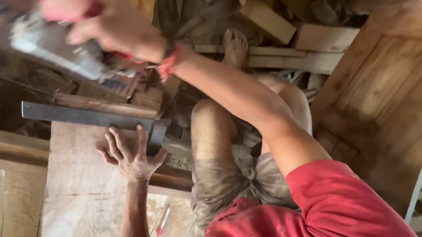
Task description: The person measures and marks wooden planks with a square and marker, then cuts them to size using a circular saw. They repeat this process for multiple planks, checking fit against a wooden structure.
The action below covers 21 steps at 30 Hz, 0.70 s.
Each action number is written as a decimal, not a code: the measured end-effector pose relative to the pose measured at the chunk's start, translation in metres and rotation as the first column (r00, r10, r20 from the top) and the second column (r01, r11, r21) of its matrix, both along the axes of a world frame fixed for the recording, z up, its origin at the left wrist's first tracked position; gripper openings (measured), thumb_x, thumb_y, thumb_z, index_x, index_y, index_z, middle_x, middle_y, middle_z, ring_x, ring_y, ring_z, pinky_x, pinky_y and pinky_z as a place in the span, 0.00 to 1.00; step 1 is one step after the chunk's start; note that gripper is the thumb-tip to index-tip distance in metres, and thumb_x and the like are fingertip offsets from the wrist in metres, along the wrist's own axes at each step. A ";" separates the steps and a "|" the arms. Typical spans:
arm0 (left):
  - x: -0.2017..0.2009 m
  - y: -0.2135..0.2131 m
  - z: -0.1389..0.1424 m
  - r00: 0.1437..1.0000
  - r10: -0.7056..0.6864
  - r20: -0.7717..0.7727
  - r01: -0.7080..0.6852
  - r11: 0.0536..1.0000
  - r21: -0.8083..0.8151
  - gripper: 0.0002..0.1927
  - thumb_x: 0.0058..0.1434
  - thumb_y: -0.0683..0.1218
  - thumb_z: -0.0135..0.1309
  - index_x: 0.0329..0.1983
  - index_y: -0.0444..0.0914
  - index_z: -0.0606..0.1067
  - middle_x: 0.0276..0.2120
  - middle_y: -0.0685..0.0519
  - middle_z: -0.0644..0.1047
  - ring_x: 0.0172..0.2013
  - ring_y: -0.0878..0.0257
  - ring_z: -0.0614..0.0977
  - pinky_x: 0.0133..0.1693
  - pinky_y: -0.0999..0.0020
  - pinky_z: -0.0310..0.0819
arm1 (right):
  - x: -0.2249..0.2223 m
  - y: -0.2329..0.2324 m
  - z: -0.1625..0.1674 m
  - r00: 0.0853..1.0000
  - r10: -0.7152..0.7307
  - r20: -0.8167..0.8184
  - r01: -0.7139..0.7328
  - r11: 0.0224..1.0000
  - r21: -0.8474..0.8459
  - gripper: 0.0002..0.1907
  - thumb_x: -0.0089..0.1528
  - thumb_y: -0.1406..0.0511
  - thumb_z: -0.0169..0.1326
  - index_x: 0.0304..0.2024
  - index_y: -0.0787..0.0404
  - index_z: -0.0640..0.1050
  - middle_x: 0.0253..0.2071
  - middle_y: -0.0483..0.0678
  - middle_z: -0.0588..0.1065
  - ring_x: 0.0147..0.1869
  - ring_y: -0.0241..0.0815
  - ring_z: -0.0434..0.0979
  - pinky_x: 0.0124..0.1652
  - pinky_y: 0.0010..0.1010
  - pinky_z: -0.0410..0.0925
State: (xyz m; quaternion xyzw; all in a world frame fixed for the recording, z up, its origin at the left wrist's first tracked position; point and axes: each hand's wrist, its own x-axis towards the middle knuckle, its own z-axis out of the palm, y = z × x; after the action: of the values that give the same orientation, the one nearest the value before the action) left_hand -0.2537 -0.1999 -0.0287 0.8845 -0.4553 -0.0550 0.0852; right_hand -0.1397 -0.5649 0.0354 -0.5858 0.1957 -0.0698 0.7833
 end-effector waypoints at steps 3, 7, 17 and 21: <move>0.001 -0.003 0.001 1.000 -0.002 0.006 0.002 1.000 -0.016 0.46 0.51 0.72 0.61 0.73 0.53 0.70 0.73 0.28 0.56 0.72 0.32 0.58 0.66 0.21 0.40 | -0.021 -0.028 -0.017 0.988 -0.134 -0.081 0.136 0.991 0.017 0.10 0.54 0.67 0.65 0.38 0.63 0.85 0.31 0.52 0.84 0.18 0.29 0.72 0.18 0.21 0.67; 0.002 -0.005 0.003 1.000 0.002 0.013 -0.002 1.000 -0.019 0.45 0.52 0.72 0.61 0.73 0.54 0.70 0.73 0.28 0.57 0.72 0.31 0.59 0.66 0.21 0.40 | -0.042 -0.054 -0.044 0.960 -0.276 0.053 0.271 0.958 0.094 0.05 0.57 0.70 0.65 0.33 0.66 0.80 0.41 0.54 0.85 0.30 0.36 0.82 0.27 0.27 0.74; -0.005 -0.001 -0.001 0.998 0.064 -0.015 -0.064 0.998 0.027 0.42 0.53 0.72 0.54 0.70 0.53 0.71 0.73 0.28 0.57 0.70 0.30 0.60 0.65 0.21 0.46 | -0.011 -0.022 -0.112 0.961 -0.268 -0.069 0.267 0.832 0.487 0.24 0.57 0.65 0.56 0.57 0.58 0.80 0.35 0.48 0.82 0.21 0.31 0.68 0.22 0.24 0.64; -0.003 -0.001 -0.002 0.999 0.021 0.043 -0.019 0.999 -0.027 0.42 0.52 0.73 0.52 0.68 0.51 0.73 0.72 0.27 0.56 0.69 0.30 0.59 0.65 0.22 0.45 | 0.037 0.011 -0.137 0.955 -0.262 -0.136 0.278 0.637 0.720 0.24 0.58 0.64 0.59 0.57 0.58 0.79 0.33 0.48 0.79 0.25 0.34 0.69 0.26 0.27 0.65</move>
State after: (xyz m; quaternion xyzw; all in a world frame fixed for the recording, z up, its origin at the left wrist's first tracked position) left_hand -0.2568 -0.2011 -0.0308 0.8888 -0.4489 -0.0290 0.0879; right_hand -0.1029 -0.5542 -0.1012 -0.1886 0.2997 -0.0964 0.9302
